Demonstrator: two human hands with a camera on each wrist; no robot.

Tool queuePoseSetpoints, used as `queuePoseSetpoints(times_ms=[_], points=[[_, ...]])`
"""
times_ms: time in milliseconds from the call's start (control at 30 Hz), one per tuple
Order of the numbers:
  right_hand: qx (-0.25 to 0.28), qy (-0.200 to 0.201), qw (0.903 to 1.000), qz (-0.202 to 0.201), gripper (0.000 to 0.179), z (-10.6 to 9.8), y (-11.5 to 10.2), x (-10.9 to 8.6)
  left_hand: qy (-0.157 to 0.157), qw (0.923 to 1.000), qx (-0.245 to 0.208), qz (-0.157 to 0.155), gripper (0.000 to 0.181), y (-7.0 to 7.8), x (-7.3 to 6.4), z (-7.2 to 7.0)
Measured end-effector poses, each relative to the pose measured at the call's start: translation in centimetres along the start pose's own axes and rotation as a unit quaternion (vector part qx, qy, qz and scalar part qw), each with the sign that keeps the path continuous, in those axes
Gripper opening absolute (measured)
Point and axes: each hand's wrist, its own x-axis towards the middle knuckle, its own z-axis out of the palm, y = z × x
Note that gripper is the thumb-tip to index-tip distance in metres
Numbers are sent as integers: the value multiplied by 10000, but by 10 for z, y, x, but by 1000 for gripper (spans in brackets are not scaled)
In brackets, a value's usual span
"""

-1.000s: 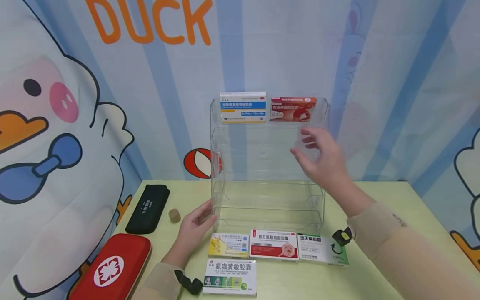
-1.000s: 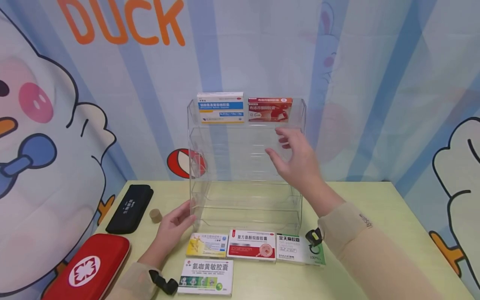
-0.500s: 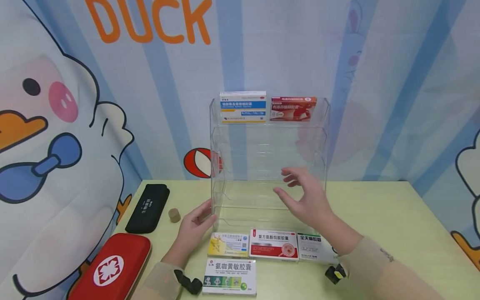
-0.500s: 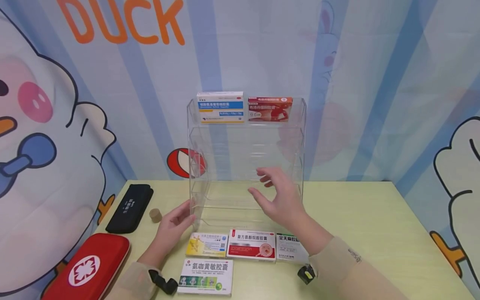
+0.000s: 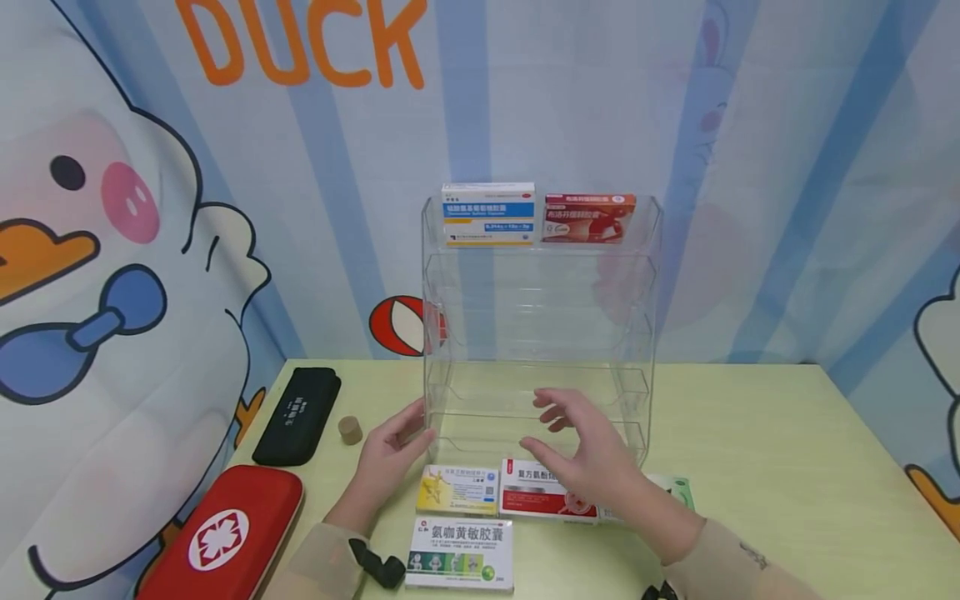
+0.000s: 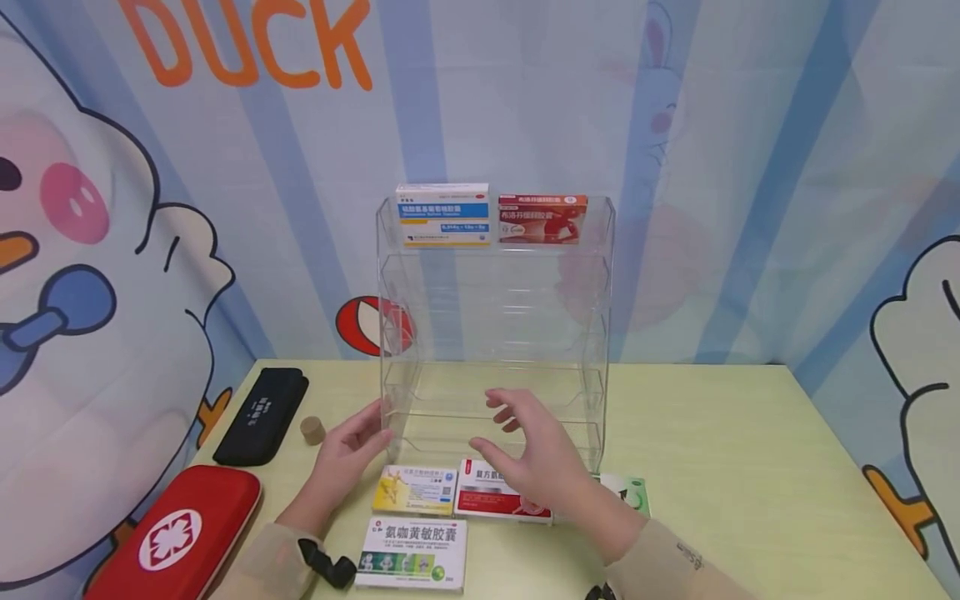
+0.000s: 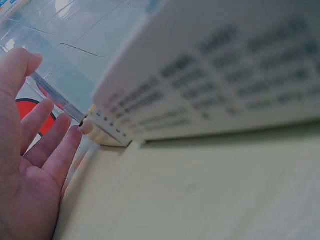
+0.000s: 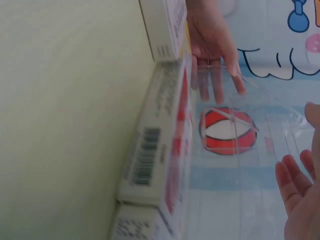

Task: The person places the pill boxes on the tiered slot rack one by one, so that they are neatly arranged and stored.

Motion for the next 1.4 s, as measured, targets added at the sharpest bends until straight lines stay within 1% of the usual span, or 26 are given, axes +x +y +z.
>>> queuePoseSetpoints(times_ms=[133,267,333,500,600,767,1000,1133,1200,1300,1400], points=[[147,-320,9993,93,62,12,-3,-11,21,10000,-34,-85,59,0,0,1],[272,-487,9982,199,62,19,-8,-21,-19,9999,-95,-102,59,1,-1,3],[350,-582,9972,315,64,23,-9,-25,-40,9999,-101,-101,59,1,0,3],[586,-842,9918,756,68,30,-14,-36,-26,9999,-85,-113,60,1,0,3],[621,-897,9898,911,69,33,-15,-41,-11,9998,-97,-150,60,0,-1,3],[605,-885,9893,995,68,40,-17,-49,-6,9998,-82,-176,60,2,-3,4],[553,-868,9874,1203,62,50,-16,-60,-21,9997,-64,-222,61,2,-4,4],[502,-760,9903,1047,60,55,-16,-68,-47,9998,-57,-210,61,2,-3,3],[558,-780,9910,937,58,57,-17,-72,-46,9998,-26,-212,60,2,-3,3],[619,-970,9897,856,56,58,-20,-78,-15,9998,32,-182,60,2,-2,2],[422,-1292,9861,953,57,57,-24,-81,10,9998,22,-172,59,2,-1,1]])
